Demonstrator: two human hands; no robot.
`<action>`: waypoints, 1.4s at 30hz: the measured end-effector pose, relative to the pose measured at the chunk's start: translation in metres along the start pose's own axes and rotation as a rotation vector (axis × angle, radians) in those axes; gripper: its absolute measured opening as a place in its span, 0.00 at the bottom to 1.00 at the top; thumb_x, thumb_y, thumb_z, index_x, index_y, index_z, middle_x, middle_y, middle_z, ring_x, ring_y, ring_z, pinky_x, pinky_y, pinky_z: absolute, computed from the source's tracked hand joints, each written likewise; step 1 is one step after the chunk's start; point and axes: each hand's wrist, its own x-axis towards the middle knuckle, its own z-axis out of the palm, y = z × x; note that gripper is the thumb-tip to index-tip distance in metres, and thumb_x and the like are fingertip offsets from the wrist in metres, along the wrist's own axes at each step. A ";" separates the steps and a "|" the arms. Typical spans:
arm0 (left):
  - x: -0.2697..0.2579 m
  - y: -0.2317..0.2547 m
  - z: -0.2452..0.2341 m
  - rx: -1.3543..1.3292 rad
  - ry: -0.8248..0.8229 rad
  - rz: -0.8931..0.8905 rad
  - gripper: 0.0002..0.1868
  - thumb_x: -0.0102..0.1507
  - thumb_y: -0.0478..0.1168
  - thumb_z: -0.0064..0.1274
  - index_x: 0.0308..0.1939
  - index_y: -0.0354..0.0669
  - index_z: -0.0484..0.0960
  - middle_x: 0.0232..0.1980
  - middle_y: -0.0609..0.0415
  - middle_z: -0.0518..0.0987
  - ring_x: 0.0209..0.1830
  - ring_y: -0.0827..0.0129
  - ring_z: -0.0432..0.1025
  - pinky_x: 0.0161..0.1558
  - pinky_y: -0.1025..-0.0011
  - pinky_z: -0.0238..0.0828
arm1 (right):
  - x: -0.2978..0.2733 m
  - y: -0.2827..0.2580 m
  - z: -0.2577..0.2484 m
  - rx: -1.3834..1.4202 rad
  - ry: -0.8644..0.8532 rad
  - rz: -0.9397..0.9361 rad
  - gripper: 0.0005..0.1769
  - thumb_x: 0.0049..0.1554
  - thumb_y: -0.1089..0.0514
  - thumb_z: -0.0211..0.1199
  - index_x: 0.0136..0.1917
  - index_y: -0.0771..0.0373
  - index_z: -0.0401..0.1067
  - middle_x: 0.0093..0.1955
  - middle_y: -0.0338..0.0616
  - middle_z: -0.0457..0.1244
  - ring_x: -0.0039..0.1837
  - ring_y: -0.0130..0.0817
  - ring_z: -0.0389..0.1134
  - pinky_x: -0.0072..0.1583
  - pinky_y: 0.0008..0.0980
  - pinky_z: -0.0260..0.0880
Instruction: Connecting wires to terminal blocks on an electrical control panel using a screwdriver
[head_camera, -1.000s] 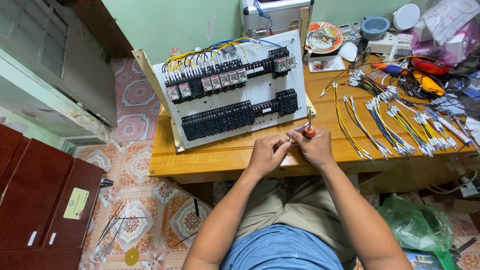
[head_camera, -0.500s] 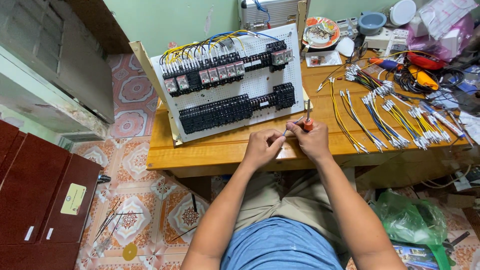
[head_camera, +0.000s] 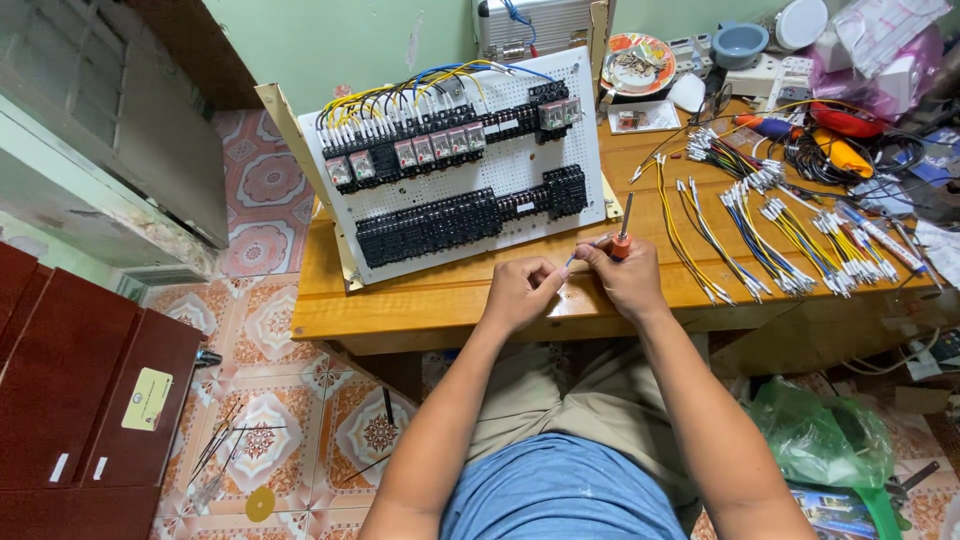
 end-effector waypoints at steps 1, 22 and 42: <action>-0.001 -0.001 0.001 -0.001 0.003 -0.001 0.06 0.59 0.42 0.62 0.28 0.48 0.86 0.19 0.52 0.78 0.18 0.69 0.69 0.22 0.73 0.65 | 0.000 0.003 0.000 -0.001 -0.003 0.000 0.07 0.55 0.63 0.75 0.40 0.62 0.77 0.43 0.44 0.73 0.45 0.21 0.66 0.49 0.22 0.62; -0.002 0.003 -0.001 0.014 -0.007 -0.019 0.07 0.63 0.42 0.62 0.30 0.50 0.87 0.21 0.53 0.80 0.23 0.64 0.73 0.30 0.70 0.70 | -0.001 -0.006 0.000 0.104 0.097 0.045 0.05 0.56 0.64 0.74 0.42 0.62 0.78 0.37 0.42 0.71 0.36 0.16 0.64 0.41 0.16 0.61; 0.000 0.014 -0.012 -0.093 -0.067 0.017 0.04 0.64 0.41 0.62 0.40 0.50 0.89 0.25 0.52 0.82 0.26 0.70 0.74 0.29 0.75 0.71 | 0.003 0.007 -0.007 0.054 -0.067 0.044 0.06 0.59 0.59 0.72 0.43 0.62 0.77 0.33 0.39 0.68 0.36 0.18 0.63 0.41 0.17 0.61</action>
